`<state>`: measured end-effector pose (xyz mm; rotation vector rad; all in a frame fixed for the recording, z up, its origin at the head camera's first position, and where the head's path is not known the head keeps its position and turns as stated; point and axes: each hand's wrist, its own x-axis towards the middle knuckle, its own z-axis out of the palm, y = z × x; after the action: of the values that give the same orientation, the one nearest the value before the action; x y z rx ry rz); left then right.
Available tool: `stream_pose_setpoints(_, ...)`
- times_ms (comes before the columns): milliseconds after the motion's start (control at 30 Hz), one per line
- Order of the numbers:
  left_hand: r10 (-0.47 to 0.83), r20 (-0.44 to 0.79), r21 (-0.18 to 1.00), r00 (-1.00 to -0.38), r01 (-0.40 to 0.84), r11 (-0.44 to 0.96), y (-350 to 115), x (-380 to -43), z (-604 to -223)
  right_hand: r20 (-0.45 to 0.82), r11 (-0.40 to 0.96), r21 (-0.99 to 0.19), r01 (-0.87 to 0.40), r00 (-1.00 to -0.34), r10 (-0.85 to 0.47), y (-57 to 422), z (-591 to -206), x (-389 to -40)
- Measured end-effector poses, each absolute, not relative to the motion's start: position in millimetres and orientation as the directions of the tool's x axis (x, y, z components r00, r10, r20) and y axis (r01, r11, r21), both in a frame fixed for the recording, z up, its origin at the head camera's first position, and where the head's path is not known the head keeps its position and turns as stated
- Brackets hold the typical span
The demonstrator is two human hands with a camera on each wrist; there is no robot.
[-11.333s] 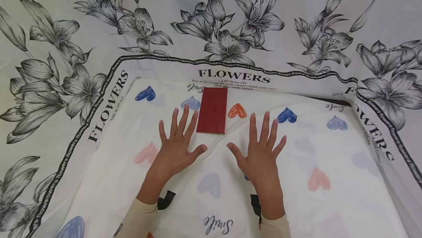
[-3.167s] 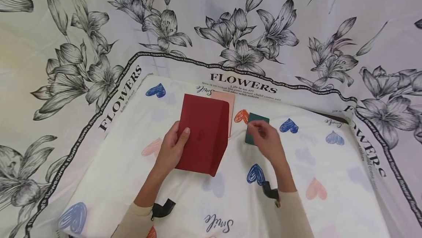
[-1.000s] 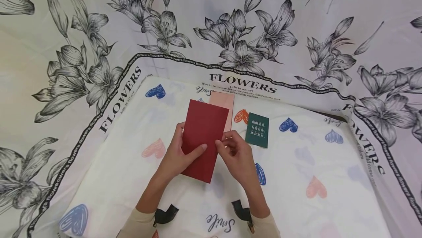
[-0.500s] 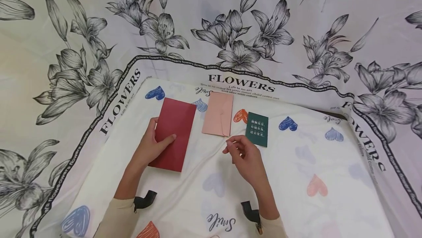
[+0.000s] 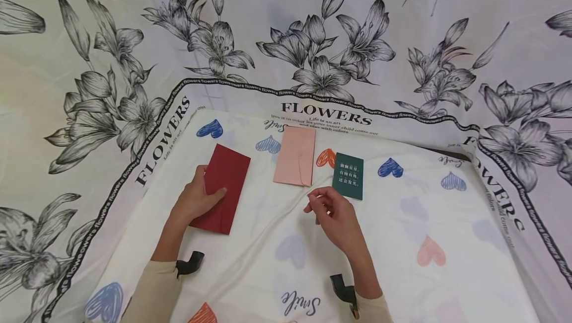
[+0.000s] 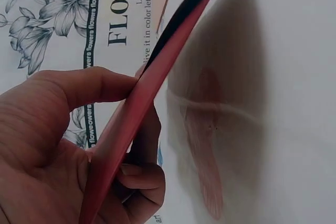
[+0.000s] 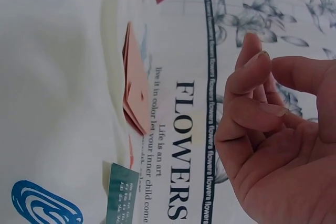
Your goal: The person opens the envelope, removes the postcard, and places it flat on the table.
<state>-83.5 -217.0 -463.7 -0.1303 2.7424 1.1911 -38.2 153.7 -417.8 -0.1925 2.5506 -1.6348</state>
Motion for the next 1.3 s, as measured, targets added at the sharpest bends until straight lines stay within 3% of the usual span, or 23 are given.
stream_pose_setpoints(133,-0.026,-0.190,0.691,-0.981,-0.152,0.706,-217.9,-88.0,-465.2,-0.025,0.423,-0.905,-0.045,-0.987,-0.159,154.8,-417.9,-38.3)
stream_pose_setpoints(267,-0.059,-0.195,0.586,-0.979,-0.165,0.793,-216.7,-90.4,-467.4,-0.020,0.449,-0.891,-0.059,-0.985,-0.170,157.5,-420.7,-40.3)
stream_pose_setpoints(433,-0.113,-0.136,0.463,-0.984,-0.163,0.871,-211.9,-89.8,-469.0,-0.001,0.502,-0.859,-0.097,-0.982,-0.190,160.6,-422.4,-48.4)
stream_pose_setpoints(733,-0.130,0.004,0.391,-0.991,-0.119,0.913,-204.3,-81.8,-469.9,0.021,0.620,-0.773,-0.136,-0.982,-0.190,163.2,-420.9,-77.5)
stream_pose_setpoints(1033,-0.101,0.120,0.472,-0.988,-0.033,0.881,-181.1,-67.4,-458.0,0.022,0.795,-0.603,-0.069,-0.997,-0.070,149.2,-446.4,-149.4)
stream_pose_setpoints(1300,-0.056,0.142,0.535,-0.988,0.029,0.844,-150.8,-58.5,-457.3,-0.139,0.809,-0.585,0.056,-0.990,-0.032,136.1,-475.8,-175.7)
